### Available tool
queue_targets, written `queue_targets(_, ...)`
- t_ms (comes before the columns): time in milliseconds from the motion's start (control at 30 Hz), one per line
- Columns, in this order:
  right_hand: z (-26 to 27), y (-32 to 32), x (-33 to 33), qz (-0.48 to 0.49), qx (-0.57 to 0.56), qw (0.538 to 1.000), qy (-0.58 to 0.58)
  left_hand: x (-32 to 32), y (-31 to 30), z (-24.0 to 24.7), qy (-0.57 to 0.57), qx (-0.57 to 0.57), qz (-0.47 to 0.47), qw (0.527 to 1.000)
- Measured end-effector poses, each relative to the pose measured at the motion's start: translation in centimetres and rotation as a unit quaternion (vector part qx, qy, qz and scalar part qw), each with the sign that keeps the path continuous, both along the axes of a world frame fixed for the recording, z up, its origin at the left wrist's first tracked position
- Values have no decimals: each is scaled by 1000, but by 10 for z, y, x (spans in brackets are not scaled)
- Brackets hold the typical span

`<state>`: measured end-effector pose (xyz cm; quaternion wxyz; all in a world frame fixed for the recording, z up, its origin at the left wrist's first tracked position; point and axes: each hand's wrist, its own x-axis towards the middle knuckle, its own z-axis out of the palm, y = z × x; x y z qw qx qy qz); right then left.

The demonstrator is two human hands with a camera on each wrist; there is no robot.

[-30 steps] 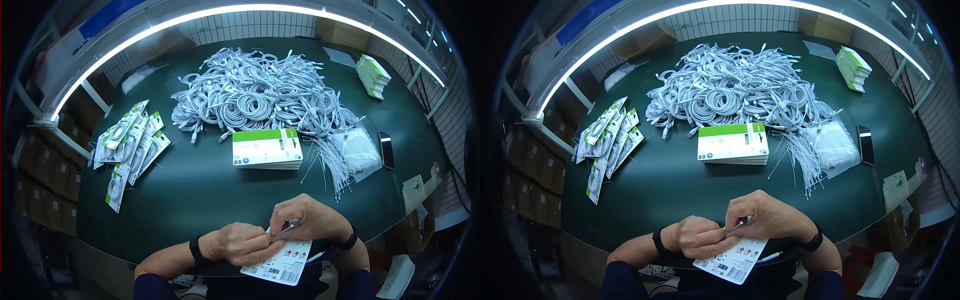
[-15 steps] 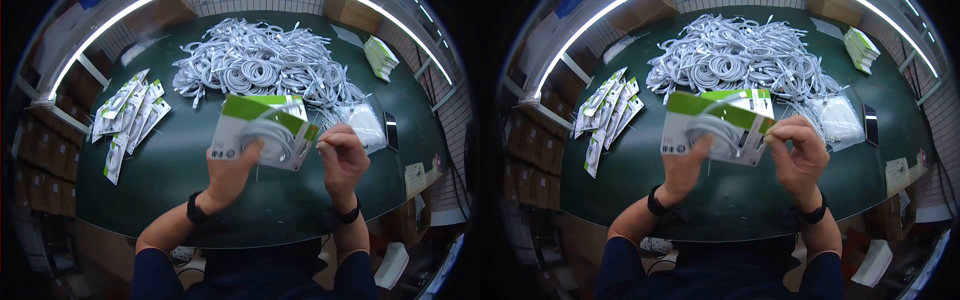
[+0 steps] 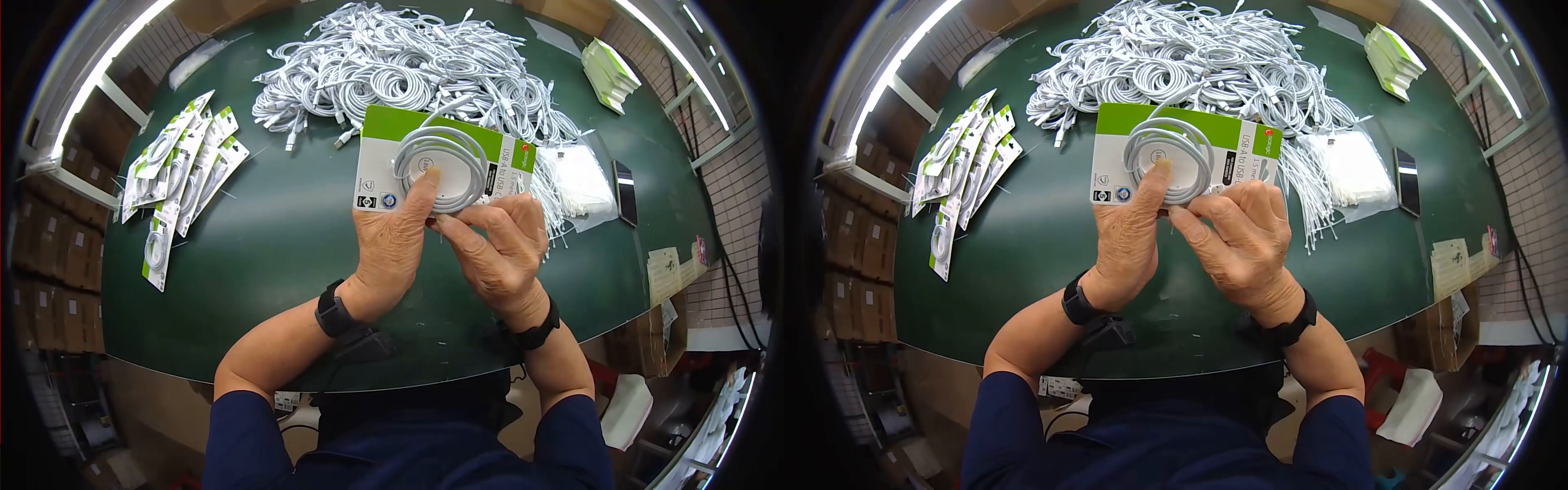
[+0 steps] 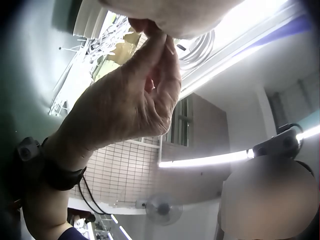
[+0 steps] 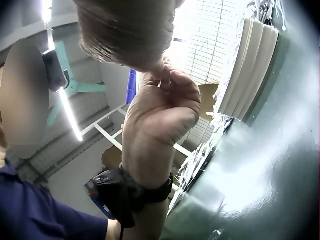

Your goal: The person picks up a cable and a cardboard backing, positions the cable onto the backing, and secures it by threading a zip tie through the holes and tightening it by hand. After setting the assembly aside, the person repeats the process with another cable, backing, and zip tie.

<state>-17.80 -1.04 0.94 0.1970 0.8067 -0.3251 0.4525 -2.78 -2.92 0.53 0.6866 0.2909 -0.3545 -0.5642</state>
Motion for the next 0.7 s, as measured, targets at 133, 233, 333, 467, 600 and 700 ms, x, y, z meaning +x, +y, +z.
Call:
queue_targets(133, 0, -2, 7, -8, -13, 1000, -12, 2, 0, -4, -14, -24, 11, 1000)
queue_targets(233, -1, -3, 6, 25, -34, 999, -21, 5, -1, -2, -24, -15, -2, 1000)
queue_targets(333, 2, 3, 9, 64, -33, 997, -22, 12, -3, -1, -44, -14, -33, 998)
queue_targets(467, -4, -1, 12, 95, -5, 994, -50, 6, -1, 9, -30, -29, -4, 999)
queue_targets(600, -7, -2, 15, 65, 6, 997, -35, 7, -9, -8, -37, -57, 6, 998)
queue_targets(700, -8, -2, 12, 34, -1, 999, -21, 6, -11, -13, -43, -66, 10, 997)
